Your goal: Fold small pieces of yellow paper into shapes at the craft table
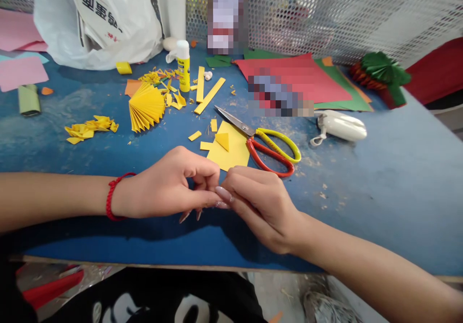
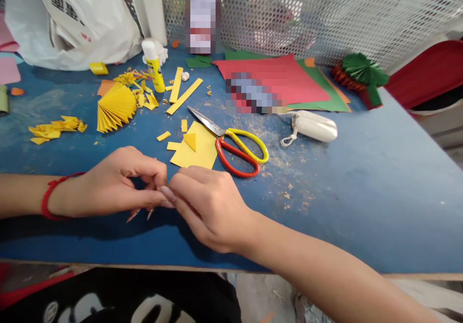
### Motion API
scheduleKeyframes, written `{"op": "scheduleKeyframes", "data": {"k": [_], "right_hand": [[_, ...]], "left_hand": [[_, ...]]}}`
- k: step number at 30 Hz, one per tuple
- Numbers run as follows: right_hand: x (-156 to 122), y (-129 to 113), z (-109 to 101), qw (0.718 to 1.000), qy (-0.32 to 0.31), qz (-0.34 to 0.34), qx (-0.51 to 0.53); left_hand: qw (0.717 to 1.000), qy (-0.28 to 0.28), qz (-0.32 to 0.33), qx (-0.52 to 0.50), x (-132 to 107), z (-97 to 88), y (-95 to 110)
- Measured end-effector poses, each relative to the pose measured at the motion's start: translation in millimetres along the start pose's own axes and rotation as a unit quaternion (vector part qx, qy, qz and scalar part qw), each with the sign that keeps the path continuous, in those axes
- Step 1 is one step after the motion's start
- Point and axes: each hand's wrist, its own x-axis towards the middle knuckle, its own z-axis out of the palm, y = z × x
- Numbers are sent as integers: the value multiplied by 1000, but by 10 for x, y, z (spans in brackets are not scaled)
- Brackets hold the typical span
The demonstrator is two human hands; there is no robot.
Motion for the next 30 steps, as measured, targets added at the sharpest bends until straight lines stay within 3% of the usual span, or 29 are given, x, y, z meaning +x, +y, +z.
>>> {"op": "scheduleKeyframes", "data": {"k": [4,13,21,27,30], "right_hand": [[-4,32,46,1000,12,7,-10],[8,6,10,998,21,-20,-50],[17,57,-27,1000,22,-14,5],[25,55,-14,999,28,-3,29],[35,42,-11,999,20,0,25]], "left_hand": [[991,-27,-62,-112,22,5,-15],[995,8,-60,-73,28,14,14],[990,5,-90,-106,52,-32,52],[975,-50,-114,-183,83,-66,38],[972,-52,-123,-192,67,-68,50]]}}
